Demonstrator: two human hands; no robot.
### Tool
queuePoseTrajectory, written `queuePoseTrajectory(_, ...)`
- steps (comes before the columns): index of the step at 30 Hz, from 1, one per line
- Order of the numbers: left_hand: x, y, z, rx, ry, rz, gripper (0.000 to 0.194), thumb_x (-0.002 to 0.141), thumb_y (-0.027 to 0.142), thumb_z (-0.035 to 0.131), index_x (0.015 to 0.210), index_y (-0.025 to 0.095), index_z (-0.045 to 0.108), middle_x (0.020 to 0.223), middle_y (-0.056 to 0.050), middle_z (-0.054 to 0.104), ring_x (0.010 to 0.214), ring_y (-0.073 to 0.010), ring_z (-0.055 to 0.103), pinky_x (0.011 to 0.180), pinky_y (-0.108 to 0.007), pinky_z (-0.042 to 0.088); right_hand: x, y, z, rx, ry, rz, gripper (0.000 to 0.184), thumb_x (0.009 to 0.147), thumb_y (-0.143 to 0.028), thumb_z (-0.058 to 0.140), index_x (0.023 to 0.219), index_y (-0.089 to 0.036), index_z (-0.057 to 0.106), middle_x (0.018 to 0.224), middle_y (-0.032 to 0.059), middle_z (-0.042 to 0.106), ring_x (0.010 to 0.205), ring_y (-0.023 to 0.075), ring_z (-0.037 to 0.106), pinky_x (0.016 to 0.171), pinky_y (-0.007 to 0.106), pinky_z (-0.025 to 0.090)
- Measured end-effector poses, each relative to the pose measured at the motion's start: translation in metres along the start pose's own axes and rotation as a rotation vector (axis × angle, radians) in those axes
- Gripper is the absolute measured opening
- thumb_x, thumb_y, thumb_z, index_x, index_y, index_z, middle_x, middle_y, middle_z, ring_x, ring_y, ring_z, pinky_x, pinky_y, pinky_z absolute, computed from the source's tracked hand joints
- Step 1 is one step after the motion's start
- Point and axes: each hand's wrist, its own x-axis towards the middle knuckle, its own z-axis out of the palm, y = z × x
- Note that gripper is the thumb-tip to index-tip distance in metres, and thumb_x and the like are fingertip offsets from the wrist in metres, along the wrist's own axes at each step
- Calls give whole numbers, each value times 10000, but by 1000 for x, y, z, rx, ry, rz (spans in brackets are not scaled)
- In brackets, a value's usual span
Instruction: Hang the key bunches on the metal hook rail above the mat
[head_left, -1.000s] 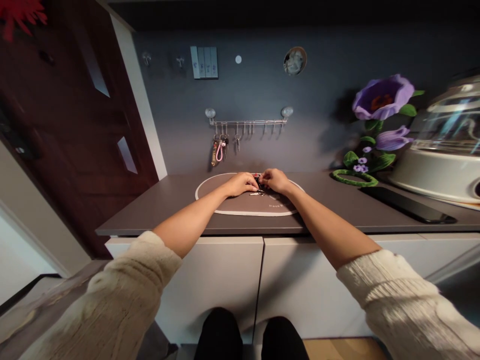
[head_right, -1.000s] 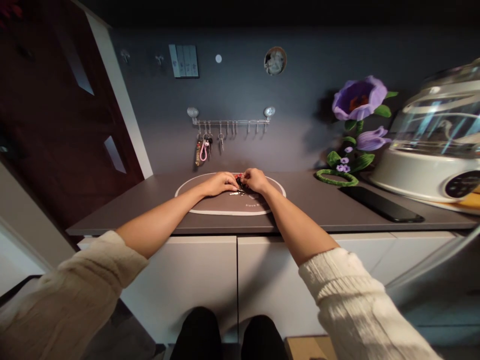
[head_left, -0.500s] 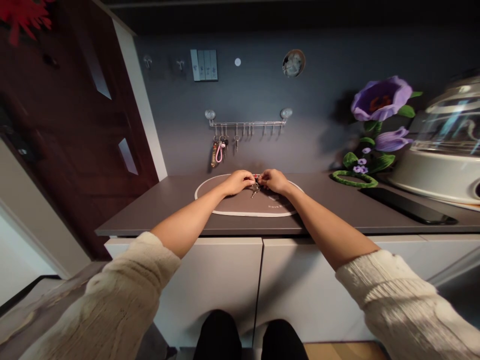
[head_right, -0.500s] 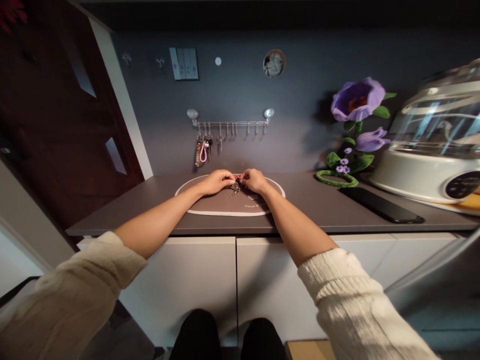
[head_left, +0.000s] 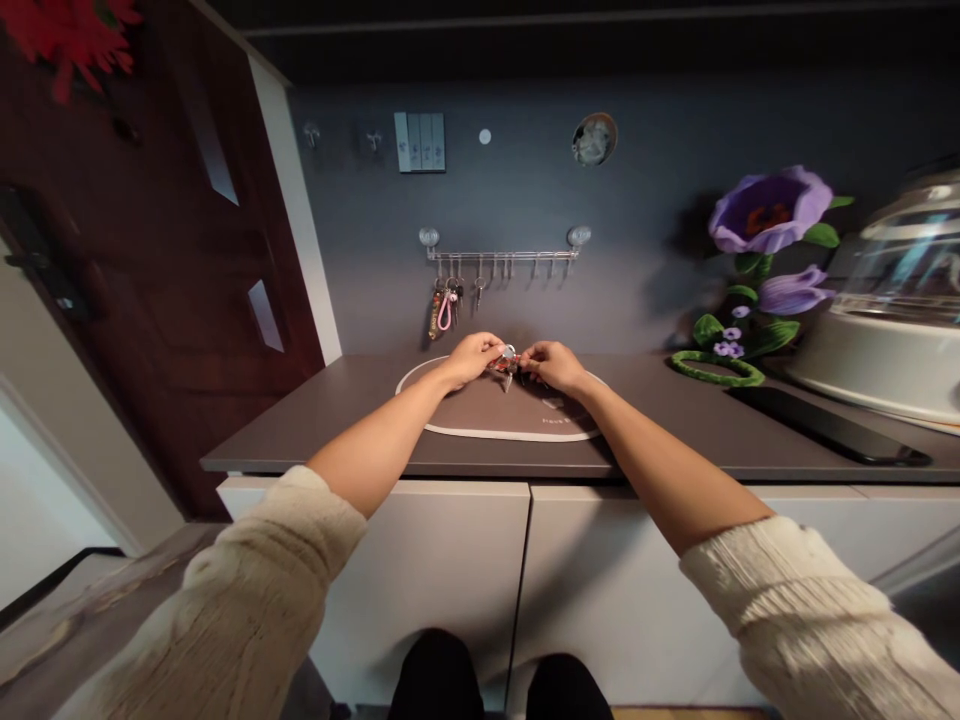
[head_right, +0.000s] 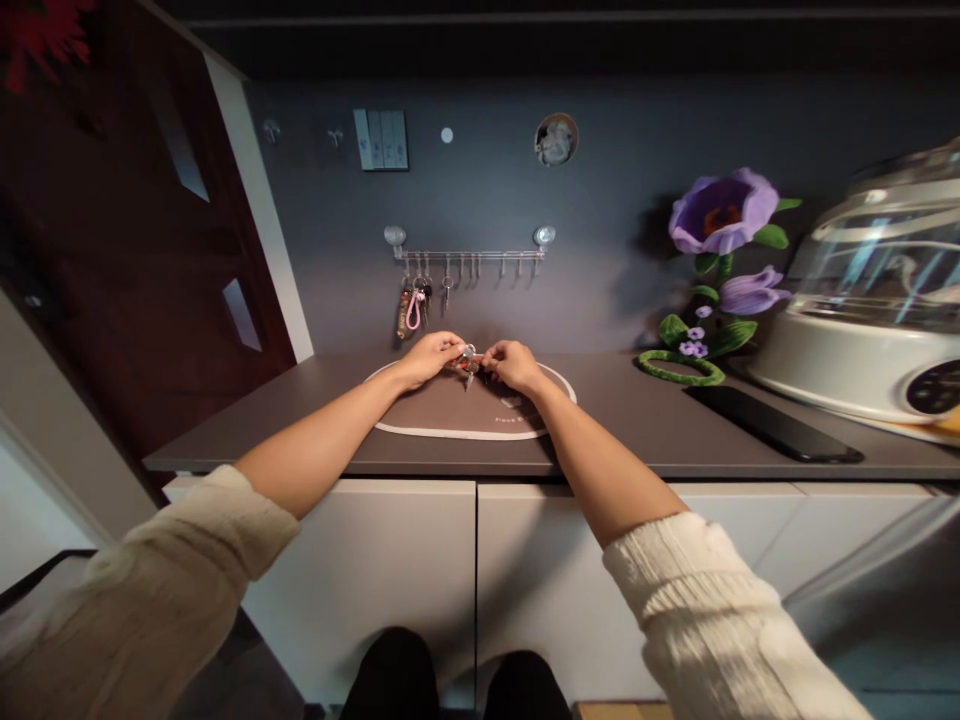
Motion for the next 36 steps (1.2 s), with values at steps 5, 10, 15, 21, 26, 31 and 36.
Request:
queuePoseTrajectory(5, 1, 6, 3, -191, 57, -97, 111, 786, 204, 562, 759, 110, 509, 620, 11, 563, 531, -54, 535, 590, -210, 443, -1, -5, 0, 125, 14, -79, 107, 760, -254, 555, 759, -147, 567, 661, 10, 599, 511, 62, 481, 498, 184, 399)
queuePoseTrajectory(10, 1, 10, 5, -285, 121, -152, 93, 784, 176, 569, 747, 109, 515, 610, 23, 558, 546, -45, 550, 647, -219, 478, -3, -10, 1, 188, 0, -157, 202, 755, -347, 555, 794, -148, 560, 691, 9, 587, 561, 70, 495, 528, 187, 413)
queuePoseTrajectory(15, 1, 12, 5, -336, 165, -161, 116, 757, 187, 604, 728, 105, 528, 611, 17, 564, 572, -46, 555, 682, -232, 502, -2, -6, 2, 109, -35, -171, 276, 709, -401, 605, 819, -152, 557, 692, 7, 593, 573, 79, 508, 531, 193, 411)
queuePoseTrajectory(21, -1, 14, 6, -356, 180, -170, 72, 755, 138, 593, 718, 104, 542, 621, 9, 575, 604, -58, 576, 749, -270, 511, 1, -1, 3, 81, -32, -197, 248, 728, -381, 579, 823, -153, 551, 667, -2, 578, 551, 71, 498, 508, 183, 397)
queuePoseTrajectory(26, -1, 15, 6, -373, 173, -178, 87, 750, 132, 597, 697, 102, 535, 621, -11, 588, 607, -82, 600, 769, -313, 515, -2, -6, 2, 122, 1, -210, 217, 735, -350, 567, 821, -151, 562, 703, 7, 593, 573, 72, 499, 516, 183, 407)
queuePoseTrajectory(31, -2, 15, 5, -333, 135, -224, 76, 729, 109, 604, 690, 104, 540, 646, -28, 612, 592, -84, 607, 768, -308, 516, 1, -4, 1, 198, 66, -214, 196, 731, -329, 568, 814, -152, 556, 731, 13, 603, 609, 80, 518, 565, 198, 429)
queuePoseTrajectory(36, -4, 15, 4, -261, 89, -219, 83, 736, 161, 614, 755, 108, 554, 691, -27, 621, 640, -77, 603, 739, -277, 503, 4, -2, 2, 294, 111, -199, 210, 700, -338, 592, 791, -155, 546, 704, 9, 591, 608, 85, 519, 612, 222, 448)
